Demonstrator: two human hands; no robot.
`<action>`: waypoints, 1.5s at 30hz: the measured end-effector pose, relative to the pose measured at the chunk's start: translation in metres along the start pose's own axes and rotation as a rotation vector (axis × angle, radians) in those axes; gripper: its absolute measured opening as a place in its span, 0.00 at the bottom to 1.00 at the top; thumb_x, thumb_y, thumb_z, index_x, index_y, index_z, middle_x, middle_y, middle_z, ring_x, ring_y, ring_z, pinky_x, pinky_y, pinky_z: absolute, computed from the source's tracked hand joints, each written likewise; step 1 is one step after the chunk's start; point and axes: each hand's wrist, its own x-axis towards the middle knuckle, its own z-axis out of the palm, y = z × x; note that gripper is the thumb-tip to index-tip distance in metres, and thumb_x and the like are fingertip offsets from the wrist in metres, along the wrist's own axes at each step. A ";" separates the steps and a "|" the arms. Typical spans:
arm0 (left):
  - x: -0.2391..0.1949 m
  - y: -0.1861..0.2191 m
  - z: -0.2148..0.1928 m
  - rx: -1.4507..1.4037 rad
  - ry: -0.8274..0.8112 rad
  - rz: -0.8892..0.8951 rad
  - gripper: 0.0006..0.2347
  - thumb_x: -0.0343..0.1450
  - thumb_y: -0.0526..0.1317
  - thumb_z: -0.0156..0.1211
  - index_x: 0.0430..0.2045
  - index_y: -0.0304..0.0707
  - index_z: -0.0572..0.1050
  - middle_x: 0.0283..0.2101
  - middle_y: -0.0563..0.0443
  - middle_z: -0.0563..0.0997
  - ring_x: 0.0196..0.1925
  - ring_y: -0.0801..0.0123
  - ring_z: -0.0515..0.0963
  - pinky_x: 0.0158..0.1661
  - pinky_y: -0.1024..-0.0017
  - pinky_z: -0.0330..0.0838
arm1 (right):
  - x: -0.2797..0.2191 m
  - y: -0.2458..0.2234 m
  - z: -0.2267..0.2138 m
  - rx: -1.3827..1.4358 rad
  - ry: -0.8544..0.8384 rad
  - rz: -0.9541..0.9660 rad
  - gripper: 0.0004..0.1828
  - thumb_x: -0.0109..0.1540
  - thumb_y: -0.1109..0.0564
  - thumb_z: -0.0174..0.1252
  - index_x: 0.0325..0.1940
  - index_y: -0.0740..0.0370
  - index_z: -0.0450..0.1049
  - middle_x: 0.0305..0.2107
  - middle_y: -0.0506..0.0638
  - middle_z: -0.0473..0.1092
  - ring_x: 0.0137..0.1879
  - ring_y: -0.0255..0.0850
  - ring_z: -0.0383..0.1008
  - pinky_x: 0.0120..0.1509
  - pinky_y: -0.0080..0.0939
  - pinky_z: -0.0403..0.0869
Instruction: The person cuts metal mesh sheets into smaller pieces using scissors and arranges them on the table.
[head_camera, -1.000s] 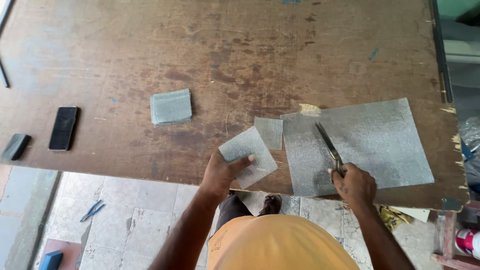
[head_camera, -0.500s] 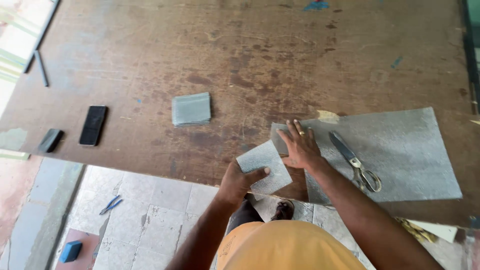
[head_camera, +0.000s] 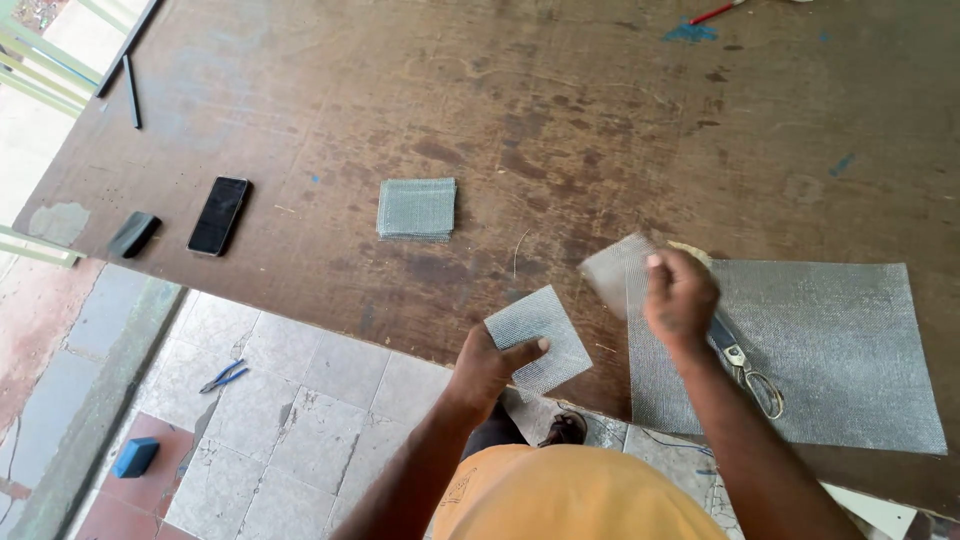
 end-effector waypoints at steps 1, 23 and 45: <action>0.002 0.003 0.002 0.000 -0.001 -0.001 0.15 0.67 0.37 0.69 0.45 0.26 0.79 0.41 0.45 0.85 0.42 0.66 0.83 0.44 0.68 0.78 | 0.013 -0.010 -0.022 -0.001 0.000 0.001 0.13 0.72 0.52 0.56 0.39 0.61 0.78 0.32 0.52 0.76 0.35 0.39 0.73 0.39 0.40 0.72; 0.048 -0.025 0.020 -0.675 -0.143 -0.029 0.19 0.78 0.49 0.41 0.48 0.30 0.74 0.44 0.46 0.81 0.44 0.68 0.80 0.47 0.69 0.76 | 0.075 -0.133 -0.079 0.485 -0.427 -0.170 0.08 0.61 0.57 0.65 0.44 0.56 0.83 0.32 0.47 0.78 0.37 0.38 0.76 0.40 0.39 0.74; 0.139 0.037 -0.126 -0.083 0.098 0.110 0.20 0.66 0.31 0.65 0.53 0.25 0.70 0.45 0.42 0.83 0.44 0.64 0.83 0.45 0.70 0.81 | 0.078 -0.163 0.014 1.111 -0.483 0.868 0.37 0.60 0.52 0.60 0.73 0.59 0.61 0.51 0.54 0.75 0.52 0.42 0.75 0.56 0.44 0.69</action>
